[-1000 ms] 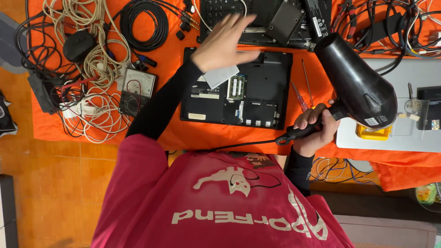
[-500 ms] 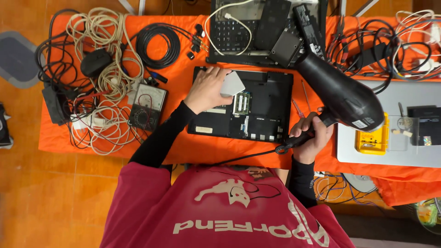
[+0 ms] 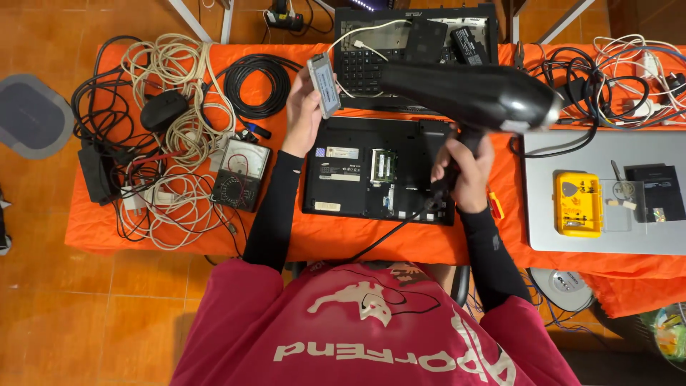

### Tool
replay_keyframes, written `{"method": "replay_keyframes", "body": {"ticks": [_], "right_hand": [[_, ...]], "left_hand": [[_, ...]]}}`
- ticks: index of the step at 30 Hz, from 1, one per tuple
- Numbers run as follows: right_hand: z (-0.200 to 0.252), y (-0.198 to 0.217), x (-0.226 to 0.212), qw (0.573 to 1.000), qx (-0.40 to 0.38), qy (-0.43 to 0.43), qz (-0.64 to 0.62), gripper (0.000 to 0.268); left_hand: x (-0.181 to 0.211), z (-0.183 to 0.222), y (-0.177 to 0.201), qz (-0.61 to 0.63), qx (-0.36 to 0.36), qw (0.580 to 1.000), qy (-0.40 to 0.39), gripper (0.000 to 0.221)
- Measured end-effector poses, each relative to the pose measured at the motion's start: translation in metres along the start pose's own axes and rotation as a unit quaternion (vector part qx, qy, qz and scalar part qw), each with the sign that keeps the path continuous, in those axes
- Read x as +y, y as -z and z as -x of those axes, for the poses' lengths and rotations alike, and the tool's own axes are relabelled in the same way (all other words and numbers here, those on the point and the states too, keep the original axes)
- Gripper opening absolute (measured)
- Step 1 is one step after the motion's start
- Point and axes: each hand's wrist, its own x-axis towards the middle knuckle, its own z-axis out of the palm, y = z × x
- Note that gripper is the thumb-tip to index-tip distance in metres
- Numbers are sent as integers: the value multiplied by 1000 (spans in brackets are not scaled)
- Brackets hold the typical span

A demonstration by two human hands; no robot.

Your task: Removing a storage drive from a laptop and using a hair dryer on it.

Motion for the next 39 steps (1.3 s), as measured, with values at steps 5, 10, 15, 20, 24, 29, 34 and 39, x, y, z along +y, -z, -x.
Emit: {"method": "replay_keyframes", "body": {"ticks": [5, 10, 15, 20, 24, 29, 34, 39], "right_hand": [[-23, -2, 19, 996, -66, -22, 53, 25], [-20, -2, 33, 994, -78, -44, 62, 27], [-12, -3, 36, 995, -60, -50, 53, 28], [-7, -2, 38, 995, -67, -54, 42, 28], [-8, -1, 40, 995, -69, -49, 47, 28], [-7, -1, 39, 995, -70, -46, 60, 27], [-6, -1, 40, 994, -74, -46, 70, 27], [-5, 0, 46, 993, -82, -45, 69, 28]], "left_hand": [[-12, 7, 3, 125, 9, 992, -30, 67], [-15, 18, 6, 97, 32, 995, -21, 69], [-7, 15, 4, 83, 24, 995, -40, 69], [-2, 19, 4, 50, 36, 997, -45, 73], [0, 17, 5, 56, 36, 997, -48, 71], [2, 19, 2, 62, 24, 997, -50, 70], [-1, 18, 1, 80, 21, 995, -48, 68], [3, 19, -1, 84, 14, 995, -45, 66]]}}
